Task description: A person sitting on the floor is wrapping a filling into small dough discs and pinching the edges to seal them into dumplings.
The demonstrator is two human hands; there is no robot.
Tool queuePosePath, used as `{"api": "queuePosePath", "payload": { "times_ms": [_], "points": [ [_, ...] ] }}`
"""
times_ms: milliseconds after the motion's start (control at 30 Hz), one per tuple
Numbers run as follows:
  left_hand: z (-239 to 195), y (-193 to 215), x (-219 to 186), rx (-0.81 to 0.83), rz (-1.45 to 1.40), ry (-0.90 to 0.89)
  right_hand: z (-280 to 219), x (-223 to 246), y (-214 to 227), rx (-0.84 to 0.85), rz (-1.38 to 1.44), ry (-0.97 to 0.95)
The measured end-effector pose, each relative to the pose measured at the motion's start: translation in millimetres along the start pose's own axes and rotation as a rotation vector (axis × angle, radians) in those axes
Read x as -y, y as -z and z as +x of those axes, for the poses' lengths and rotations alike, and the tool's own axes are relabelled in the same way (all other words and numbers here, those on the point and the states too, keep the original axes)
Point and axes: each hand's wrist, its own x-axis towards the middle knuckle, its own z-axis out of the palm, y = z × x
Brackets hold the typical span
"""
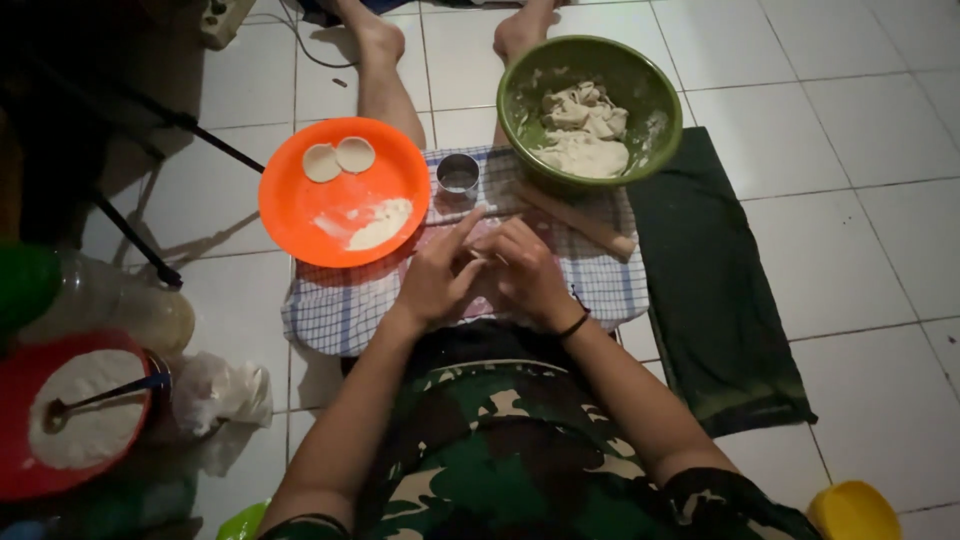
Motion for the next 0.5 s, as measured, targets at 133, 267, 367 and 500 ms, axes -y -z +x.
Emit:
{"api": "queuePosePath", "payload": {
  "times_ms": [133, 267, 367, 500],
  "points": [
    [2.1, 3.7, -7.0, -0.014, 0.028, -0.03, 0.9, 6.7, 7.9, 0.002, -0.02, -0.026],
    [4.3, 5.5, -14.8, -0.049, -0.065, 0.085, -3.0, 2.0, 3.7, -0.019, 0.011, -0.005],
    [0.6, 1.9, -7.1, -0.08, -0.152, 0.157, 1.6, 7.0, 2.5, -0.012, -0.022, 0.048],
    [5.5, 3.7, -12.4, -0.125, -0.078, 0.087, 9.1, 16.8, 4.9, -0.009, -0.111, 0.102]
  ]
}}
